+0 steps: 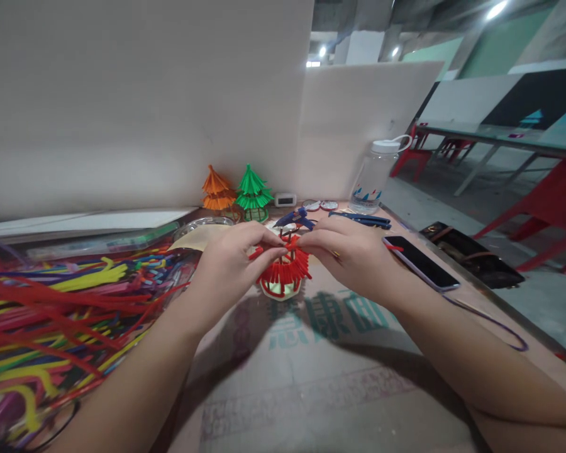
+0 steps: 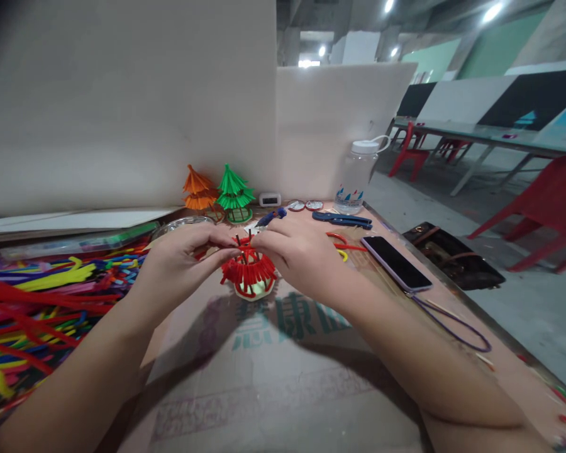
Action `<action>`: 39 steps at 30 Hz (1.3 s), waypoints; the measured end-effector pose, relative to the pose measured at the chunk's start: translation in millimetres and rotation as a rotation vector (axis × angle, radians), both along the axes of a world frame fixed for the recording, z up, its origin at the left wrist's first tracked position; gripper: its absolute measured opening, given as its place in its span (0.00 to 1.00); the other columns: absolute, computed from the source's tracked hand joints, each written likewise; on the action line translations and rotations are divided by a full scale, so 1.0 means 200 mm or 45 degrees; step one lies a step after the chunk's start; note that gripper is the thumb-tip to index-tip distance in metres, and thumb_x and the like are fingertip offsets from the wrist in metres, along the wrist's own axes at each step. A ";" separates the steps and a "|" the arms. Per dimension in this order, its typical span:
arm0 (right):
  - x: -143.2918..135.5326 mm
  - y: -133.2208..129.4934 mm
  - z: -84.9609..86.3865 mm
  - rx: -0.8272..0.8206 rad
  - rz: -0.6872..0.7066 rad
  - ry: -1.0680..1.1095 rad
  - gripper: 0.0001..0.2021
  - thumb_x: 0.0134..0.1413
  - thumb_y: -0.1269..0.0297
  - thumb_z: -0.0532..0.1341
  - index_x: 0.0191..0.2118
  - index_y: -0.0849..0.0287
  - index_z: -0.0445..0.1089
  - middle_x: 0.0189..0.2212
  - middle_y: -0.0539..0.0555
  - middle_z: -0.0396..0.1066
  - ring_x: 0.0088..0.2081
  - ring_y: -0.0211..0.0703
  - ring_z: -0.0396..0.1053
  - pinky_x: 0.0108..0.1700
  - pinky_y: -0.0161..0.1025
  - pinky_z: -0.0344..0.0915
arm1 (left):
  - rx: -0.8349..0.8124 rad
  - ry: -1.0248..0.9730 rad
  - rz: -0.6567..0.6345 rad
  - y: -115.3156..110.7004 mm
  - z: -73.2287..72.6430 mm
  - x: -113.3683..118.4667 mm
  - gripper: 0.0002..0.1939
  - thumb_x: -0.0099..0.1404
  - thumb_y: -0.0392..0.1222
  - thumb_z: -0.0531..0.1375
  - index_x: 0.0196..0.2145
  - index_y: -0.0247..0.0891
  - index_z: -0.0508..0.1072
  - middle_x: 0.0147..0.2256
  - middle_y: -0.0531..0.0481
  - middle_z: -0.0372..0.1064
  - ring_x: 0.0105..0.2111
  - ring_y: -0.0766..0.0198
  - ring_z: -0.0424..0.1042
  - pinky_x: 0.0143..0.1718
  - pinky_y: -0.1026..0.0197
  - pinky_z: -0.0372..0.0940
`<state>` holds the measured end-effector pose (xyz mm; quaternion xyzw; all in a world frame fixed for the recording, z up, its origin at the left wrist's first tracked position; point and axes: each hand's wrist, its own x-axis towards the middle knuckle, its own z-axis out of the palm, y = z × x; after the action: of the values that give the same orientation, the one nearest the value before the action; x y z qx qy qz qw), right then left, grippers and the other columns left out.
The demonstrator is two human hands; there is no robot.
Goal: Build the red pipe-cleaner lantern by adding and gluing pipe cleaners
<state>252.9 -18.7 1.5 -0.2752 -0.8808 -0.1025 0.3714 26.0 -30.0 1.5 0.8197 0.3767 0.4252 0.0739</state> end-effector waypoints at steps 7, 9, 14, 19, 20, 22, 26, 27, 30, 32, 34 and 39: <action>0.00 0.02 -0.02 0.040 -0.015 0.016 0.08 0.67 0.70 0.57 0.41 0.57 0.75 0.36 0.55 0.79 0.39 0.46 0.73 0.41 0.42 0.64 | -0.062 -0.012 0.012 0.00 -0.01 0.01 0.01 0.66 0.38 0.65 0.35 0.40 0.78 0.36 0.49 0.79 0.36 0.60 0.76 0.40 0.58 0.65; -0.01 0.02 -0.03 -0.010 0.017 0.024 0.09 0.68 0.70 0.56 0.41 0.56 0.74 0.36 0.54 0.79 0.39 0.45 0.73 0.41 0.42 0.65 | -0.099 -0.008 0.005 0.01 -0.01 0.01 0.03 0.67 0.39 0.64 0.35 0.40 0.78 0.36 0.48 0.78 0.37 0.59 0.75 0.41 0.57 0.66; -0.02 0.07 -0.07 -0.124 0.058 0.115 0.07 0.66 0.71 0.56 0.38 0.58 0.71 0.34 0.55 0.76 0.36 0.44 0.71 0.40 0.41 0.65 | -0.104 0.155 -0.001 0.05 -0.01 -0.03 0.08 0.66 0.43 0.65 0.42 0.40 0.78 0.45 0.45 0.76 0.46 0.54 0.73 0.49 0.51 0.66; 0.00 0.11 -0.08 -0.238 0.032 0.126 0.06 0.65 0.73 0.57 0.39 0.59 0.71 0.35 0.56 0.74 0.39 0.45 0.70 0.42 0.42 0.66 | -0.164 0.251 -0.026 0.13 -0.07 -0.06 0.13 0.65 0.47 0.66 0.46 0.41 0.79 0.55 0.41 0.69 0.56 0.50 0.68 0.59 0.46 0.62; 0.00 0.11 -0.09 -0.249 0.031 0.124 0.07 0.65 0.73 0.56 0.40 0.58 0.71 0.36 0.56 0.74 0.39 0.45 0.70 0.43 0.42 0.66 | -0.185 0.240 -0.033 0.14 -0.09 -0.05 0.13 0.66 0.47 0.65 0.46 0.41 0.79 0.55 0.42 0.69 0.57 0.51 0.68 0.59 0.46 0.62; -0.01 0.11 -0.09 -0.260 0.041 0.127 0.08 0.65 0.74 0.56 0.40 0.58 0.71 0.37 0.55 0.73 0.40 0.45 0.70 0.43 0.42 0.66 | -0.216 0.213 -0.044 0.15 -0.10 -0.05 0.11 0.67 0.47 0.65 0.45 0.43 0.79 0.55 0.43 0.70 0.57 0.52 0.68 0.60 0.46 0.62; -0.01 0.12 -0.11 -0.244 0.086 0.145 0.09 0.64 0.75 0.56 0.40 0.57 0.73 0.37 0.55 0.72 0.40 0.44 0.70 0.41 0.40 0.67 | -0.216 0.200 -0.061 0.16 -0.11 -0.04 0.08 0.67 0.45 0.65 0.42 0.44 0.81 0.53 0.44 0.71 0.56 0.52 0.69 0.60 0.45 0.62; -0.02 0.12 -0.11 -0.241 0.095 0.143 0.09 0.64 0.75 0.56 0.40 0.56 0.73 0.37 0.55 0.73 0.40 0.44 0.70 0.41 0.40 0.67 | -0.210 0.207 -0.065 0.16 -0.11 -0.04 0.07 0.67 0.45 0.65 0.41 0.44 0.81 0.53 0.44 0.71 0.56 0.52 0.69 0.59 0.45 0.62; -0.02 0.14 -0.12 -0.242 0.105 0.128 0.10 0.64 0.75 0.57 0.40 0.56 0.74 0.38 0.55 0.74 0.41 0.44 0.70 0.42 0.41 0.67 | -0.198 0.213 -0.074 0.16 -0.12 -0.03 0.05 0.67 0.44 0.65 0.39 0.43 0.81 0.52 0.44 0.72 0.55 0.51 0.69 0.59 0.44 0.62; -0.02 0.14 -0.13 -0.245 0.110 0.123 0.10 0.64 0.75 0.57 0.40 0.56 0.75 0.37 0.55 0.74 0.41 0.44 0.71 0.43 0.41 0.66 | -0.196 0.207 -0.078 0.16 -0.12 -0.03 0.05 0.67 0.43 0.65 0.39 0.43 0.81 0.52 0.44 0.72 0.55 0.52 0.69 0.59 0.44 0.62; -0.02 0.15 -0.13 -0.252 0.118 0.126 0.10 0.64 0.76 0.57 0.40 0.57 0.75 0.37 0.55 0.75 0.41 0.44 0.70 0.43 0.41 0.66 | -0.199 0.207 -0.081 0.16 -0.12 -0.03 0.05 0.66 0.43 0.65 0.39 0.43 0.81 0.53 0.44 0.72 0.55 0.52 0.69 0.59 0.44 0.62; -0.01 0.15 -0.13 -0.315 0.136 0.175 0.11 0.63 0.78 0.57 0.39 0.58 0.75 0.36 0.54 0.74 0.40 0.43 0.70 0.44 0.41 0.65 | -0.195 0.230 -0.070 0.16 -0.12 -0.04 0.06 0.67 0.43 0.65 0.40 0.44 0.81 0.52 0.45 0.72 0.55 0.52 0.69 0.59 0.45 0.62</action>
<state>250.1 11.7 -24.8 -0.2781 -0.8726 0.0457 0.3990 18.3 2.1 -21.9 0.8565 0.3907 0.3176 0.1135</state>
